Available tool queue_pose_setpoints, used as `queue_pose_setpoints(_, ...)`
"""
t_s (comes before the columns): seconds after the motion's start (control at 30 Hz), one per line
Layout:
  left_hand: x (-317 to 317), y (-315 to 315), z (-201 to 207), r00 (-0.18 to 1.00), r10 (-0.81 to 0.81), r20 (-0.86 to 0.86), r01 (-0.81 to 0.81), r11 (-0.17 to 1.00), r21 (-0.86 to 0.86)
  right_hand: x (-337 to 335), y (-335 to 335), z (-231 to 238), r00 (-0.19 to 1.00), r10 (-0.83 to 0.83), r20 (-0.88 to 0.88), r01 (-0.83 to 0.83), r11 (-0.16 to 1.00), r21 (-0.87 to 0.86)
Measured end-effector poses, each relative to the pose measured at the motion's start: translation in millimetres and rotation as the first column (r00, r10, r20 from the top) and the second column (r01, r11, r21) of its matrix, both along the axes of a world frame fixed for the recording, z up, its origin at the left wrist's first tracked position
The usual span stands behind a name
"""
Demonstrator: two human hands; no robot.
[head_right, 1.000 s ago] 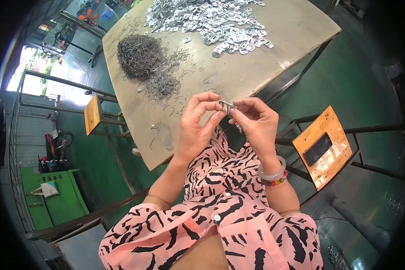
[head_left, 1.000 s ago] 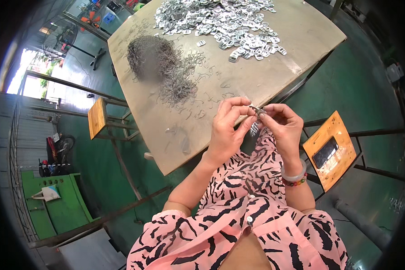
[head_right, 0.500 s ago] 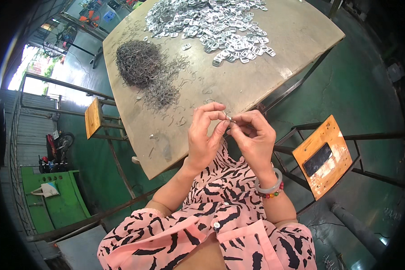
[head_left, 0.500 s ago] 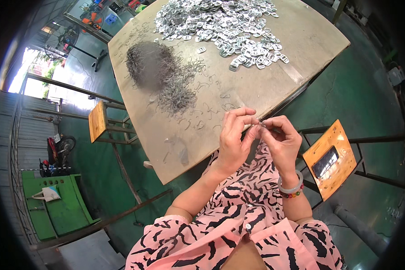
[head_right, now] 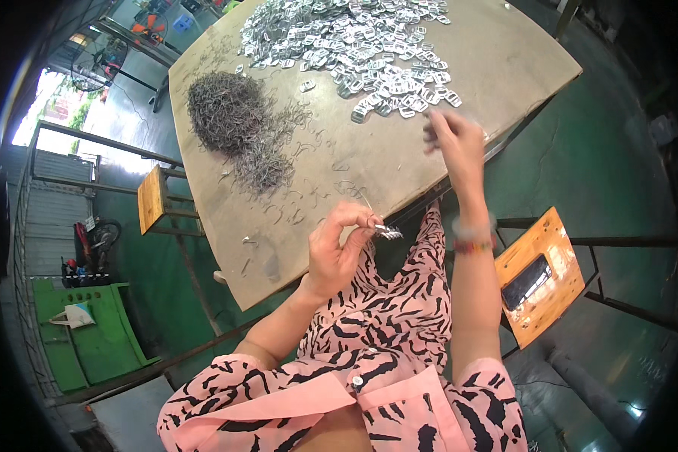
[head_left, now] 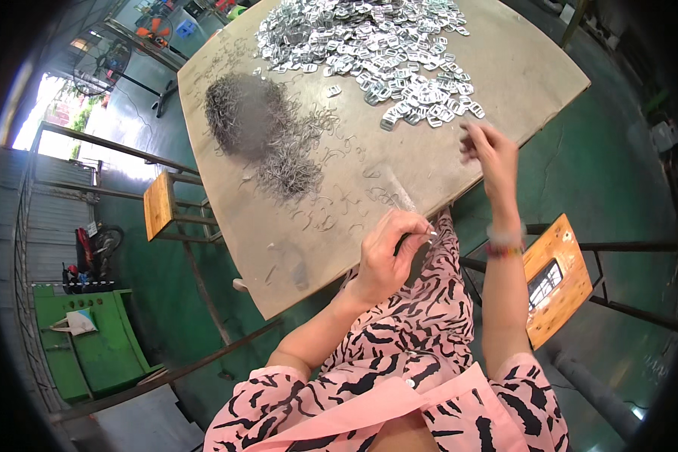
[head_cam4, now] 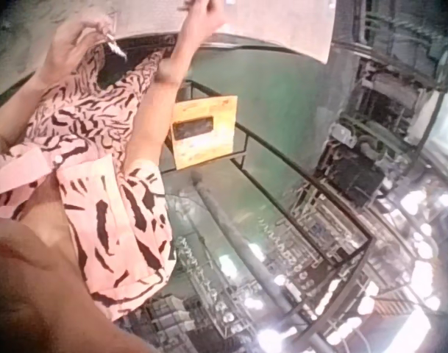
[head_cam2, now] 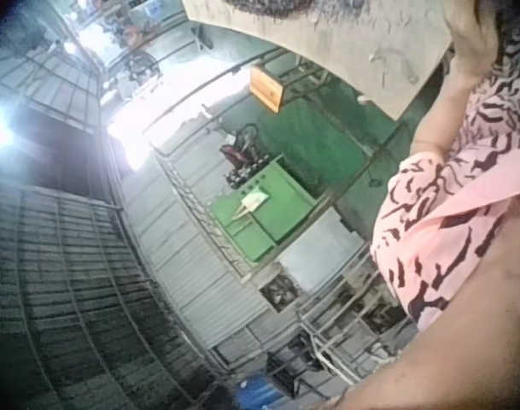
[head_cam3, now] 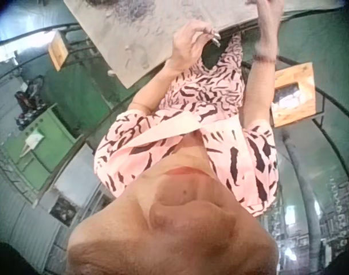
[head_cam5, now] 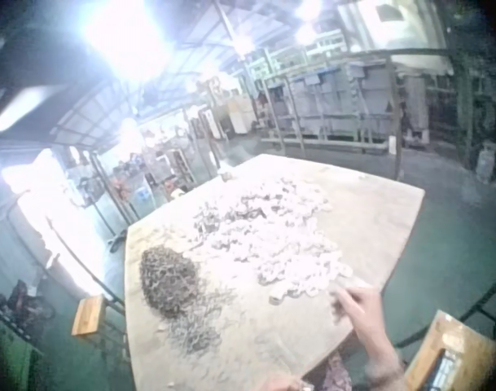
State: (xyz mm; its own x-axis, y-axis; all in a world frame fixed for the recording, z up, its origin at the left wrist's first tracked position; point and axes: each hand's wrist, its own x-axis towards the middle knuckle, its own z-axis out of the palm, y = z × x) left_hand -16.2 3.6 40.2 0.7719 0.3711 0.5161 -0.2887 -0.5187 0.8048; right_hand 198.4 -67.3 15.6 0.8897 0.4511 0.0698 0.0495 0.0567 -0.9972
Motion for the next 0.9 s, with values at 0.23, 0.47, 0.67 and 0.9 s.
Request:
queue_pose_setpoints(0.23, -8, -12, -11, 0.998, -0.023, 0.056, 0.029, 0.992, -0.12, 83, 71, -107, 0.796, 0.07, 0.601, 0.275, 0.843, -0.463)
queue_pose_setpoints(0.47, -10, -11, -4, 0.992, -0.055, 0.115, 0.065, 0.994, -0.089, 11, 39, -58, 1.0, 0.01, 0.03, -0.01, 1.0, -0.02)
queue_pose_setpoints(0.67, -13, -10, -3, 0.998, -0.006, 0.064, 0.017, 0.983, -0.181, -101, -29, 29, 0.983, 0.179, 0.037, -0.177, 0.982, -0.06)
queue_pose_setpoints(0.9, -10, -6, 5, 0.999, 0.031, 0.042, -0.028, 0.997, -0.072, -136, -50, 58, 0.983, 0.119, 0.141, -0.129, 0.99, 0.065)
